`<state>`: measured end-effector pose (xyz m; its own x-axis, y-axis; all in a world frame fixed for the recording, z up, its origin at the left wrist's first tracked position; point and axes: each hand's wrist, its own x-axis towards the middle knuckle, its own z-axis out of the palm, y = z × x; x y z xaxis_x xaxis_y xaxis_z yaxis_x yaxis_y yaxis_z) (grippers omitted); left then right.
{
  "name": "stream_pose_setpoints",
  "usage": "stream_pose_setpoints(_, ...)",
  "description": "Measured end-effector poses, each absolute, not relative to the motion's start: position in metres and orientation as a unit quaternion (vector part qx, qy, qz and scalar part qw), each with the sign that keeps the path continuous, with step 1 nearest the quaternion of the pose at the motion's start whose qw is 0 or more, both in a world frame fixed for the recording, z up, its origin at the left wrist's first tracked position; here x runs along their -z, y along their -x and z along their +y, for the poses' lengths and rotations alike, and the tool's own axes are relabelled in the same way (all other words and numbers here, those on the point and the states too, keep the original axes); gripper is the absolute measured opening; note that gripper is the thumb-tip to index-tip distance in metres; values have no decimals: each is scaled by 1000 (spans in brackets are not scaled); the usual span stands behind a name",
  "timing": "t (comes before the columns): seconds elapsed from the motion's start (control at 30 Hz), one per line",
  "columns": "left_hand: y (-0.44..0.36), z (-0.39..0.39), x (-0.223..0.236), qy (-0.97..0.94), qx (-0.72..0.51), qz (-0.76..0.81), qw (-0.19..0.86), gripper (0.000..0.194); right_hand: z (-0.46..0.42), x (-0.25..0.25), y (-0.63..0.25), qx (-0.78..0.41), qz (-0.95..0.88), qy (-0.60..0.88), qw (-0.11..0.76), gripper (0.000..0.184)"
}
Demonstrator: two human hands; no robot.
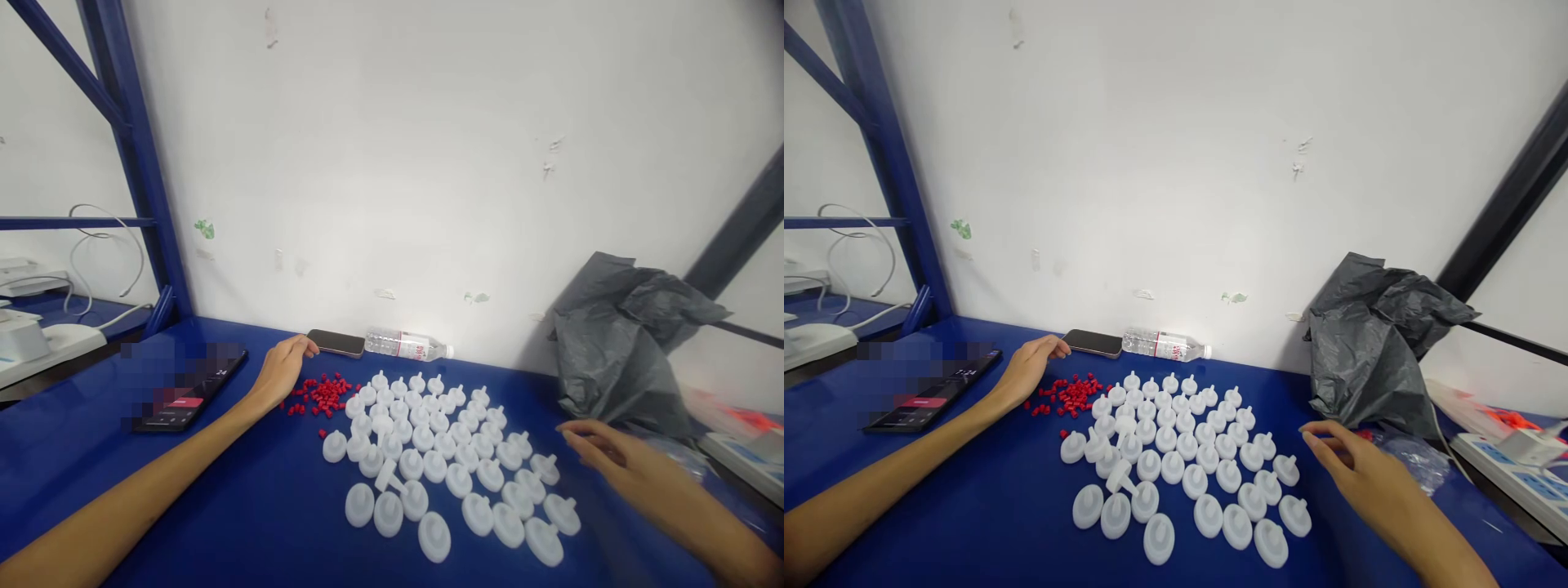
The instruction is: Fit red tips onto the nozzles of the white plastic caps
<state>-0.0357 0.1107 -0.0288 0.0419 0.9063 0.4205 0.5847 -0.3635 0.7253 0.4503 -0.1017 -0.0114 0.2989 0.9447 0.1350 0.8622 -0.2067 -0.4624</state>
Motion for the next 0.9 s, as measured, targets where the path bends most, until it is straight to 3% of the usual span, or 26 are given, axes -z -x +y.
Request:
stream_pose_setpoints(0.17,40,124,39,-661,-451,548,244,45,-101,29,-457,-181,-587,750,247,47)
stream_pose_setpoints(0.37,37,125,39,-648,-450,543,288,43,-105,4,-429,-266,-582,734,227,58)
stream_pose_setpoints(0.9,37,124,38,-638,-454,543,302,40,-106,-11,-408,-188,-602,757,172,53)
